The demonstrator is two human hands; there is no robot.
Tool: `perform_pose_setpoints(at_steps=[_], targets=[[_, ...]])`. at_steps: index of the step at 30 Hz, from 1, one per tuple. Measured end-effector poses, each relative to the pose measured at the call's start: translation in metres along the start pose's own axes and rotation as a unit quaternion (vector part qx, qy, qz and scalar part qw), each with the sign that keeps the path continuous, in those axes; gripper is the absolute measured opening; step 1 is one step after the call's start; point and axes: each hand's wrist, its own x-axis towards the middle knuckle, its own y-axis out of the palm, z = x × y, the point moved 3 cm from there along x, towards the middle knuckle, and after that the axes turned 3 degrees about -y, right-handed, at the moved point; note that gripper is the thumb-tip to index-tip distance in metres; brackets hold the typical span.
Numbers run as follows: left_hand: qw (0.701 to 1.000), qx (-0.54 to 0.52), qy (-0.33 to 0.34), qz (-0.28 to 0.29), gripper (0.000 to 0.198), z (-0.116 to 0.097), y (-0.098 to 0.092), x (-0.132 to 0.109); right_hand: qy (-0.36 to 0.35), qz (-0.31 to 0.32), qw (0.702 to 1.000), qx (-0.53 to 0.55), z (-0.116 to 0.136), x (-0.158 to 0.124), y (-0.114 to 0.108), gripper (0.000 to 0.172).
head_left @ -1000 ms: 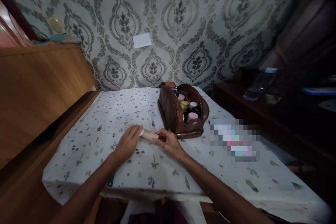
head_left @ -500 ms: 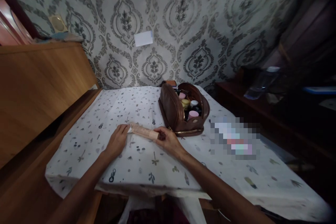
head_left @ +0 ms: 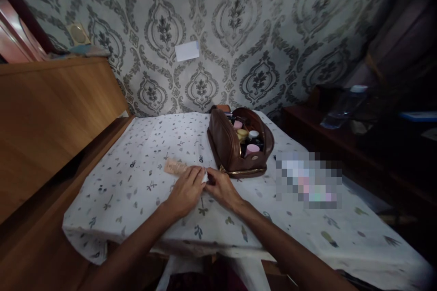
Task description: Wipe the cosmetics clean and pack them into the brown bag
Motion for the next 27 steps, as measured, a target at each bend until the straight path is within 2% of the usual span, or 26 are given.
perform_pose_setpoints(at_steps=[3, 6, 9, 12, 17, 24, 27], targets=[[1.0, 0.03, -0.004, 0.002, 0.033, 0.011, 0.0, 0.002, -0.003, 0.006, 1.0, -0.007, 0.001, -0.001, 0.0, 0.018], [0.999, 0.032, -0.043, 0.007, 0.028, 0.05, -0.006, -0.005, -0.009, 0.013, 1.0, -0.017, 0.0, -0.001, 0.0, 0.031], [0.992, 0.026, -0.122, -0.001, 0.027, 0.09, -0.014, -0.015, -0.019, 0.012, 1.0, -0.009, -0.002, -0.002, 0.0, 0.034], [0.985, -0.004, -0.173, 0.0, 0.029, 0.11, -0.017, -0.024, -0.01, 0.007, 0.999, 0.037, -0.009, -0.003, 0.004, 0.035], [0.969, -0.036, -0.244, -0.001, 0.033, 0.114, -0.012, -0.032, 0.062, 0.01, 0.984, 0.167, -0.02, -0.001, 0.01, 0.041], [0.969, -0.029, -0.244, -0.005, 0.032, 0.113, -0.014, -0.034, 0.088, 0.0, 0.965, 0.245, -0.017, 0.003, 0.006, 0.041], [0.97, 0.035, -0.241, -0.002, 0.032, 0.109, -0.017, -0.034, 0.094, -0.004, 0.964, 0.25, -0.017, 0.004, 0.006, 0.042]])
